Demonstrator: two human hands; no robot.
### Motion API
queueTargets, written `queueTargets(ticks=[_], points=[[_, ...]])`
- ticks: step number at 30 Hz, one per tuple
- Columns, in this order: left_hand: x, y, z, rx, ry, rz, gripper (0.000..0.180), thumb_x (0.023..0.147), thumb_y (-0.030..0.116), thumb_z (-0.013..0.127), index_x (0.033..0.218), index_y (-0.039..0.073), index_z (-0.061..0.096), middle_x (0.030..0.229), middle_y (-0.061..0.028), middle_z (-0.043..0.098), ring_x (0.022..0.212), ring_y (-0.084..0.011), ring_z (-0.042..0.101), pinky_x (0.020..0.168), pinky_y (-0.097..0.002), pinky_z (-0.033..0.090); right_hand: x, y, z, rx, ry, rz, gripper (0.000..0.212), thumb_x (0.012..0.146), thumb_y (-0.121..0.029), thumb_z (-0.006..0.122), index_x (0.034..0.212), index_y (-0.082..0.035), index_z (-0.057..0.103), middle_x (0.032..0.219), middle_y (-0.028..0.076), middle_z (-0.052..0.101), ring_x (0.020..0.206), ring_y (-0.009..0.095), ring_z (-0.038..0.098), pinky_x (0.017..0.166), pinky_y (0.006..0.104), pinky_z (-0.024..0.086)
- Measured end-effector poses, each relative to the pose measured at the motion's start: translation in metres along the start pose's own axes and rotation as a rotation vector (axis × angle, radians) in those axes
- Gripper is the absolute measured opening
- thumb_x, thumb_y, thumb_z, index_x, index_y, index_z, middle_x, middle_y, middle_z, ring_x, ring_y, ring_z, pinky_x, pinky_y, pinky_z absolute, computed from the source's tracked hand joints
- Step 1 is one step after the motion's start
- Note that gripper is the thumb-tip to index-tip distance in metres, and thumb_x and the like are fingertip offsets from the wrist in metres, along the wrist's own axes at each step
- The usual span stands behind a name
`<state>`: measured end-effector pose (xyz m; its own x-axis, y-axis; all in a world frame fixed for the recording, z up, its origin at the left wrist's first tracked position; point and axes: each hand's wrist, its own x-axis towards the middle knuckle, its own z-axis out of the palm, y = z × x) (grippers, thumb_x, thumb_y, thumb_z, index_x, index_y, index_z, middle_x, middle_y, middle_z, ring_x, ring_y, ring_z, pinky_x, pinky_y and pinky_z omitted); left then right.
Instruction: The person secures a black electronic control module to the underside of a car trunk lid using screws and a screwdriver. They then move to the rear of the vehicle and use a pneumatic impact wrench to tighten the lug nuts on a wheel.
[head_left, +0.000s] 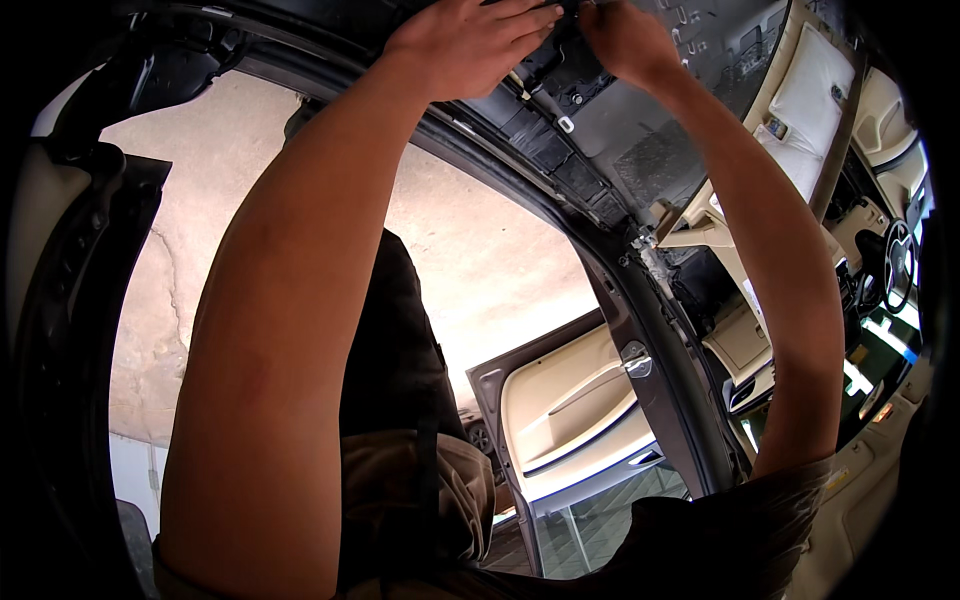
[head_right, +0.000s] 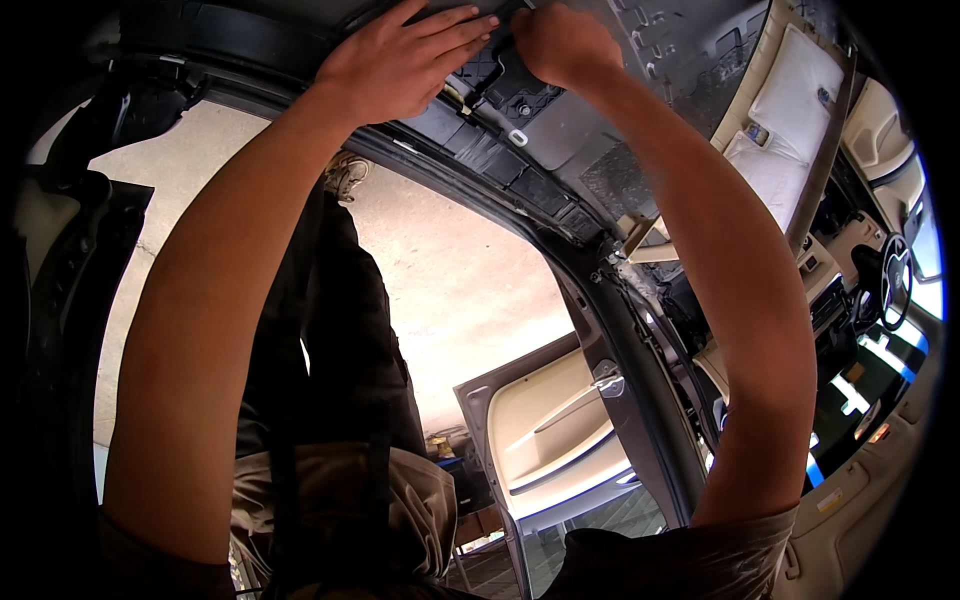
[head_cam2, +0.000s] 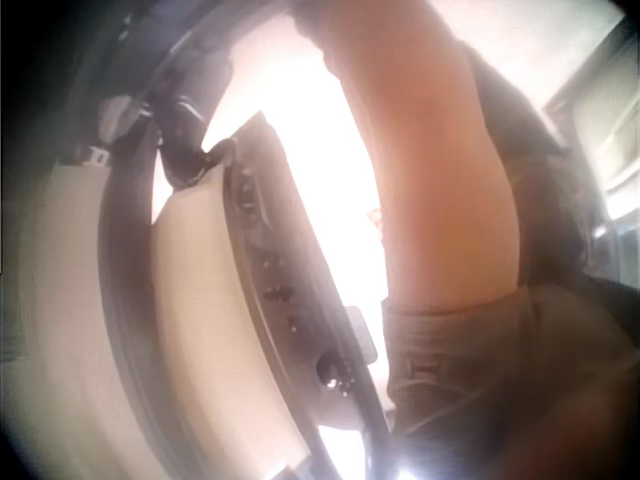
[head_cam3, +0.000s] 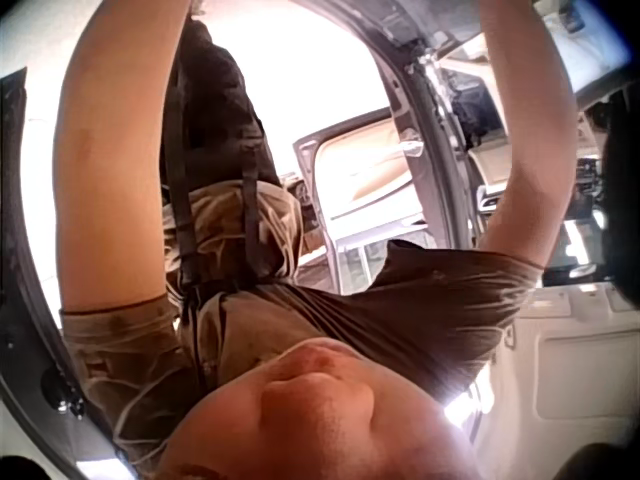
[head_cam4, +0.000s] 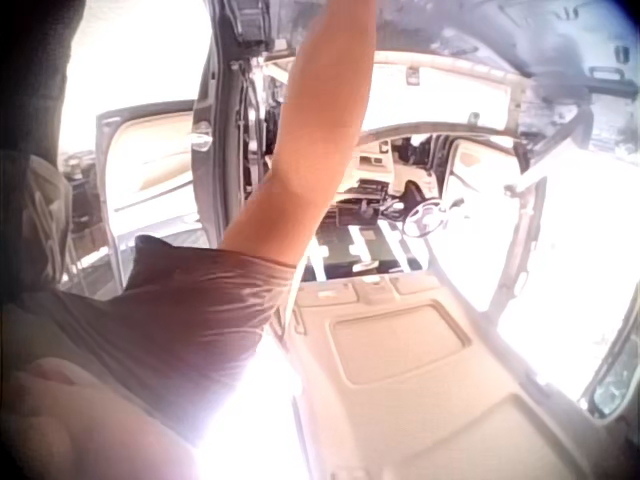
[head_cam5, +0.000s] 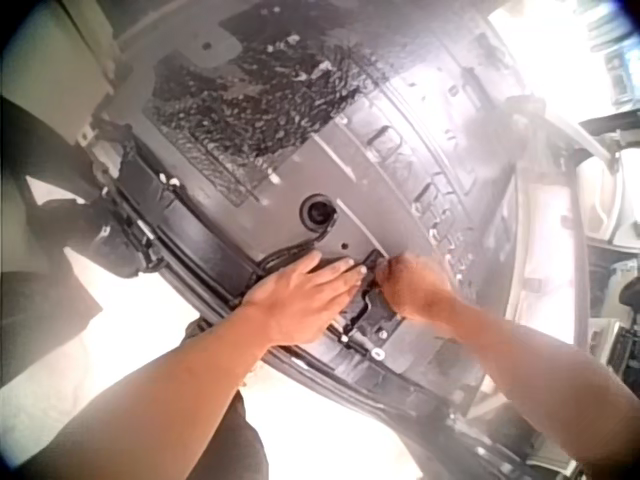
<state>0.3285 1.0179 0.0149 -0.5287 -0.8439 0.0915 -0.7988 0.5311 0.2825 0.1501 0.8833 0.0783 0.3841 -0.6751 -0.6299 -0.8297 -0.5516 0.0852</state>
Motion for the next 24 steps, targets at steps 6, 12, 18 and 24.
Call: queueTargets(ticks=[6, 12, 18, 24], points=[[0.001, 0.002, -0.002, 0.002, -0.014, -0.013, 0.053, 0.099, 0.030, 0.049, 0.146, 0.007, 0.052, 0.160, -0.0045, 0.040, 0.146, -0.0186, 0.037, 0.117, -0.0471, 0.030, 0.002, 0.012, 0.003, 0.601, -0.291, 0.275, 0.028, 0.097, -0.030, 0.055, 0.081, -0.010, 0.065, 0.063, 0.006, 0.064, 0.065, 0.027, 0.066, 0.064, 0.0393, 0.053], [-0.002, 0.001, 0.001, 0.022, 0.002, -0.016, 0.053, 0.099, 0.031, 0.048, 0.147, 0.008, 0.051, 0.159, -0.0038, 0.041, 0.146, -0.0185, 0.037, 0.118, -0.0475, 0.029, -0.013, 0.016, -0.006, -0.467, 0.420, -0.607, 0.027, 0.095, -0.031, 0.057, 0.081, -0.009, 0.065, 0.066, 0.005, 0.065, 0.075, 0.025, 0.068, 0.072, 0.0369, 0.053], [0.000, 0.002, -0.002, 0.015, -0.007, -0.017, 0.053, 0.099, 0.030, 0.048, 0.147, 0.008, 0.051, 0.160, -0.0034, 0.041, 0.146, -0.0180, 0.036, 0.118, -0.0476, 0.028, -0.003, 0.023, -0.007, -0.517, 0.325, -0.636, 0.024, 0.092, -0.026, 0.057, 0.080, -0.008, 0.066, 0.065, 0.006, 0.065, 0.071, 0.027, 0.068, 0.071, 0.0380, 0.054], [0.001, 0.002, 0.000, 0.005, -0.020, -0.020, 0.054, 0.098, 0.032, 0.050, 0.146, 0.009, 0.053, 0.160, -0.0032, 0.040, 0.146, -0.0175, 0.035, 0.118, -0.0477, 0.027, -0.003, 0.004, 0.020, 0.251, -0.023, 0.149, 0.025, 0.096, -0.024, 0.053, 0.081, -0.009, 0.066, 0.063, 0.007, 0.063, 0.060, 0.026, 0.063, 0.062, 0.0392, 0.053]])
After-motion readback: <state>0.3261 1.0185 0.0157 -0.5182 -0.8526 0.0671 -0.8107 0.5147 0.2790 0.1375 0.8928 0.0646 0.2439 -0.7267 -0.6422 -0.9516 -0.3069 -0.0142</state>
